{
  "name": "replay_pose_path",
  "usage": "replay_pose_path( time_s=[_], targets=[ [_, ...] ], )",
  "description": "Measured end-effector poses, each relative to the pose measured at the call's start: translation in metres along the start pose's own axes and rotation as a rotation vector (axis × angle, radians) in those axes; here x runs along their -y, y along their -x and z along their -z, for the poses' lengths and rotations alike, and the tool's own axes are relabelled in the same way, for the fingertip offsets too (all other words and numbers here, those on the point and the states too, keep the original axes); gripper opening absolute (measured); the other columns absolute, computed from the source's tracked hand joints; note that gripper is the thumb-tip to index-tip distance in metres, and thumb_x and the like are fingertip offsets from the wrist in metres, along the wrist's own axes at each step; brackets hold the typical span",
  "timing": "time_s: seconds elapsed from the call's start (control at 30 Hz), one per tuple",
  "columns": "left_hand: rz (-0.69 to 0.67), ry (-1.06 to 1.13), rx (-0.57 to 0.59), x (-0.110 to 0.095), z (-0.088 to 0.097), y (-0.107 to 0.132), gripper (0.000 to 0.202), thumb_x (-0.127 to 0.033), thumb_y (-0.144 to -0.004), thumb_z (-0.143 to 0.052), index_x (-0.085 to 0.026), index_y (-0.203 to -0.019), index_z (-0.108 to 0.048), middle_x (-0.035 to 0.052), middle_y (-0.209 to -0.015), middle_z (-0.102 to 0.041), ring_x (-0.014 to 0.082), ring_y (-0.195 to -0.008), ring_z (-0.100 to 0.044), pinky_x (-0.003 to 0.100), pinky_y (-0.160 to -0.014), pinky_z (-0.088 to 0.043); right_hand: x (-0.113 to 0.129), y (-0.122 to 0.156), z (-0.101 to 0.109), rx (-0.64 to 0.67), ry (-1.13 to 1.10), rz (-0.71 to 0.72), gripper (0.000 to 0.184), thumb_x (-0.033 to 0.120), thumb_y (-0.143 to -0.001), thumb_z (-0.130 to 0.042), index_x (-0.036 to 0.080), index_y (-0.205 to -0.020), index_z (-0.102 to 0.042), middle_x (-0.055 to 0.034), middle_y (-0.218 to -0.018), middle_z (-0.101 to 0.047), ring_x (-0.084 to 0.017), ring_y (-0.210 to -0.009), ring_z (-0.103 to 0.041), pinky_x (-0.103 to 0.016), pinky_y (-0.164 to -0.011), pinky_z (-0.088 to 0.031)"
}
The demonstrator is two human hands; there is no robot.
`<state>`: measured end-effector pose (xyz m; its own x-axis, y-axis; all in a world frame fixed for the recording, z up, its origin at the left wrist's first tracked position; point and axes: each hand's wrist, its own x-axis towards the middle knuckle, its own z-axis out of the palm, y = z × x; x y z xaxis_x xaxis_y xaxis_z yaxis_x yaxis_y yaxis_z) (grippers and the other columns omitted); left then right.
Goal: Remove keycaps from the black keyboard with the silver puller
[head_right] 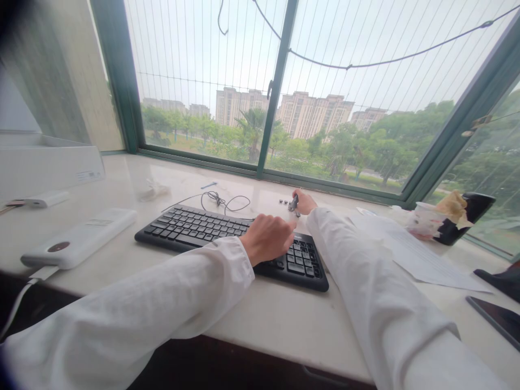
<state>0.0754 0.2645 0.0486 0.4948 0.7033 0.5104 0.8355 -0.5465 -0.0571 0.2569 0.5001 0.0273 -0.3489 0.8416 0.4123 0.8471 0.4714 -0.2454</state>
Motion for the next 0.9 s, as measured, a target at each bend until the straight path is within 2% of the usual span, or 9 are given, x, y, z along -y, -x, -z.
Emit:
replay_pose_path(
  time_s=[0.5, 0.67, 0.9],
  targets=[
    [0.006, -0.010, 0.000, 0.000, -0.001, -0.001, 0.022, -0.028, -0.089, -0.050, -0.015, -0.093, -0.067, 0.0125, -0.078, -0.070, 0.0293, -0.078, -0.070, 0.037, -0.065, -0.052, 0.002, -0.005, -0.003, 0.011, 0.035, -0.070, 0.033, 0.020, -0.063, -0.071, 0.024, -0.088, -0.050, 0.0004, -0.067, -0.067, -0.018, -0.065, -0.061, -0.026, -0.062, -0.043],
    [0.000, -0.014, -0.012, 0.001, -0.003, -0.001, 0.021, -0.028, -0.089, -0.050, -0.015, -0.091, -0.067, 0.0122, -0.077, -0.069, 0.0294, -0.076, -0.070, 0.036, -0.063, -0.052, 0.000, -0.007, -0.003, 0.021, 0.029, -0.065, 0.032, 0.016, -0.064, -0.068, 0.025, -0.088, -0.050, 0.0018, -0.066, -0.066, -0.017, -0.063, -0.060, -0.025, -0.062, -0.043],
    [0.009, -0.005, 0.004, 0.000, -0.001, 0.000, 0.023, -0.029, -0.090, -0.050, -0.015, -0.094, -0.067, 0.0123, -0.079, -0.069, 0.0285, -0.078, -0.070, 0.037, -0.066, -0.052, -0.001, -0.010, -0.003, 0.042, 0.018, -0.062, 0.034, 0.018, -0.062, -0.071, 0.025, -0.088, -0.049, 0.0030, -0.064, -0.065, -0.017, -0.062, -0.060, -0.025, -0.061, -0.044]
  ],
)
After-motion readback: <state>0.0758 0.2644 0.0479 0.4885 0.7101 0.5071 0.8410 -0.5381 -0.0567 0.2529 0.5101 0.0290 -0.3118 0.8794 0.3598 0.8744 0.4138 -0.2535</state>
